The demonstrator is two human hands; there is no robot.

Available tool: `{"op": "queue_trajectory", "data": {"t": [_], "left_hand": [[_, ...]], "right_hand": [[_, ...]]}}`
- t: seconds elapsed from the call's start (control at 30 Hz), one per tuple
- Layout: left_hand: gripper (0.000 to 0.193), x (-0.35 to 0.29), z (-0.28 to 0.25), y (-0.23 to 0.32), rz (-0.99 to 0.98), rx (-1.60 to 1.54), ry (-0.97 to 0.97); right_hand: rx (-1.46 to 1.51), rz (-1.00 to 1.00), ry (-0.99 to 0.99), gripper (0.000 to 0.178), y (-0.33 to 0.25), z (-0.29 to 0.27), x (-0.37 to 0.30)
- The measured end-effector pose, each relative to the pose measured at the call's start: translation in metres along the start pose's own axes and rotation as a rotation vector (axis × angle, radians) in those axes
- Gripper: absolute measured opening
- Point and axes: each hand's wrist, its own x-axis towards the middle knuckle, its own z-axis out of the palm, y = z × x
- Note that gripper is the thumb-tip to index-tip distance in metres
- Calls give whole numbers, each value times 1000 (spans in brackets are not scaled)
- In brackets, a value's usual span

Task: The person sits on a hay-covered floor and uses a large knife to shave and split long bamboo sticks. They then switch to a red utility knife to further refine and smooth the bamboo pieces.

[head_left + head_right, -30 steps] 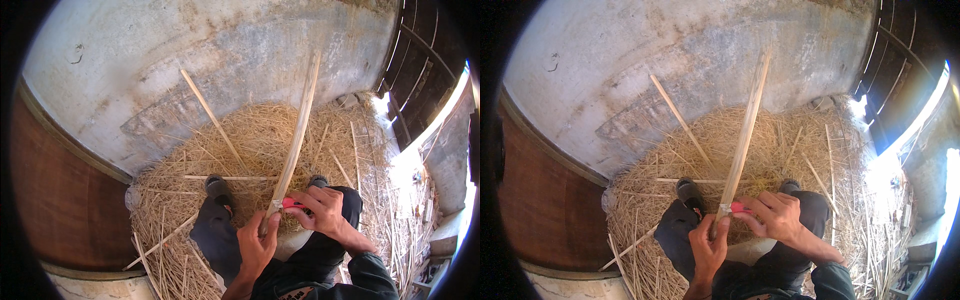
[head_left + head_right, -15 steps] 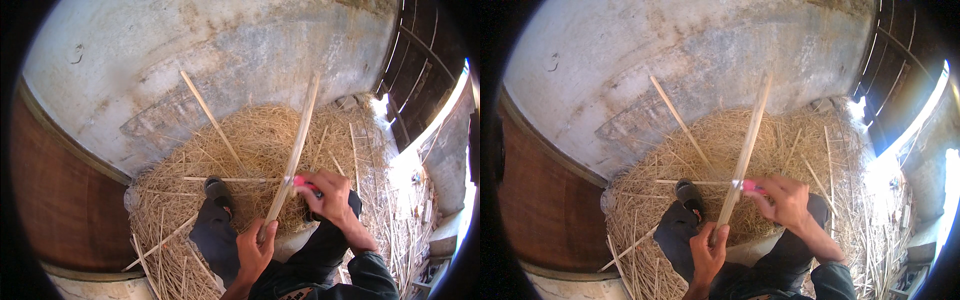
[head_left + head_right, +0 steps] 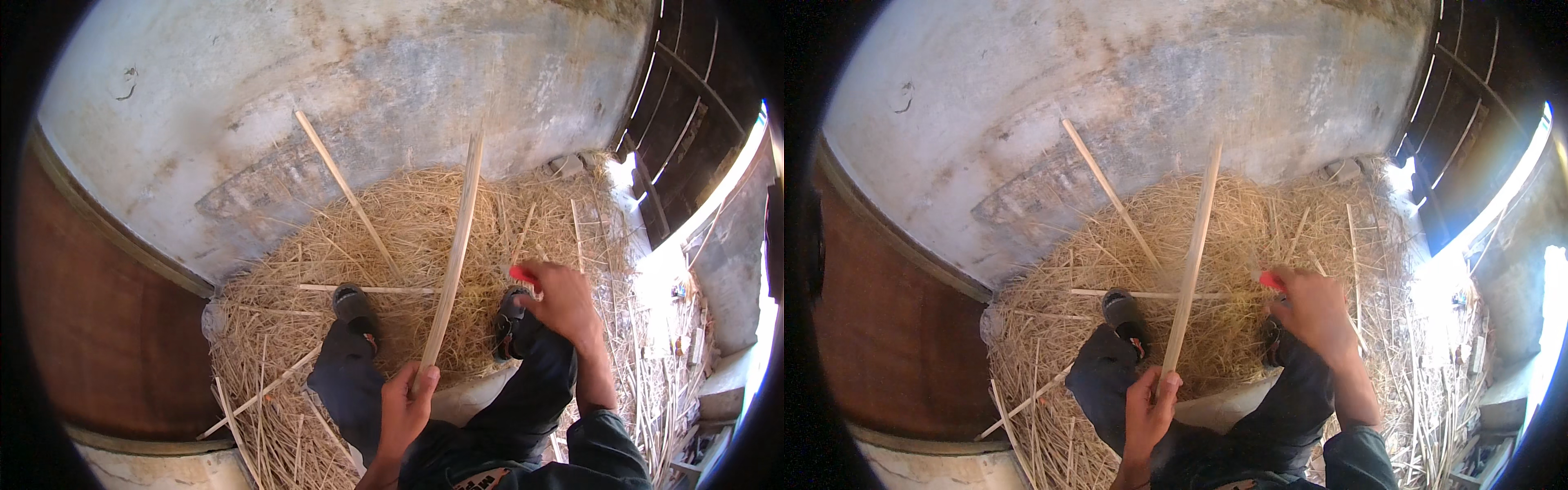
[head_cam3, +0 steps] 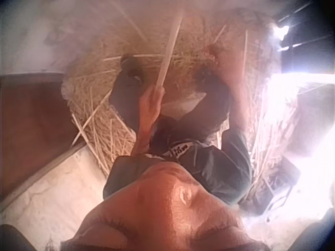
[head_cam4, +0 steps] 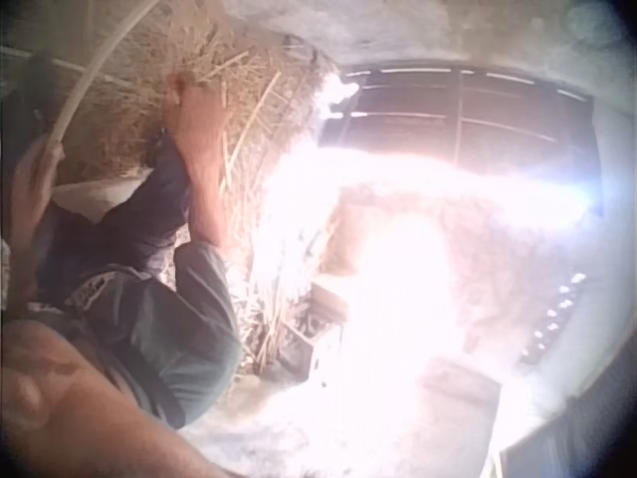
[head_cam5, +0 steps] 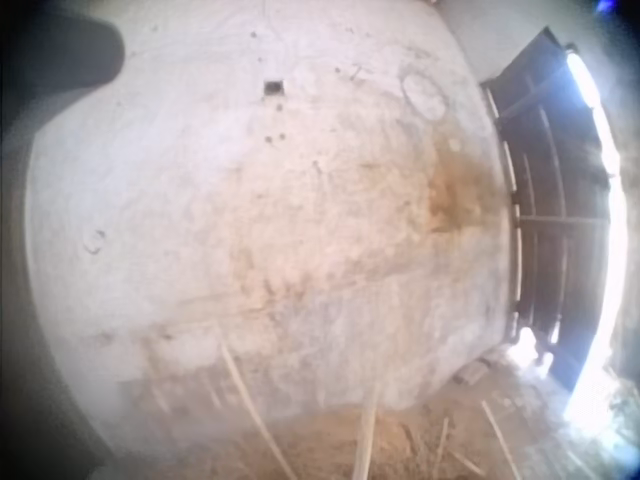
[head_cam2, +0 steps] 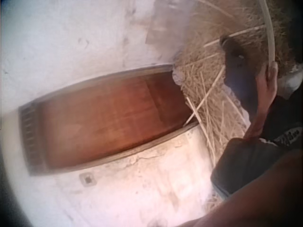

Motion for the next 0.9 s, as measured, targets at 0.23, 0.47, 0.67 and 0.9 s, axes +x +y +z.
{"op": "queue_trajectory", "data": {"t": [0.23, 0.47, 0.67, 0.9], "left_hand": [[28, 9, 2, 8, 49, -86, -45], [26, 7, 9, 16, -10, -118, -51], [27, 9, 14, 25, 161, 64, -117], [25, 22, 29, 47, 382, 180, 69]], "right_hand": [[226, 14, 182, 41, -14, -1, 0], [759, -63, 85, 34, -36, 11, -9], [1101, -7, -19, 31, -42, 27, -1], [1062, 43, -36, 22, -43, 28, -1]]}}
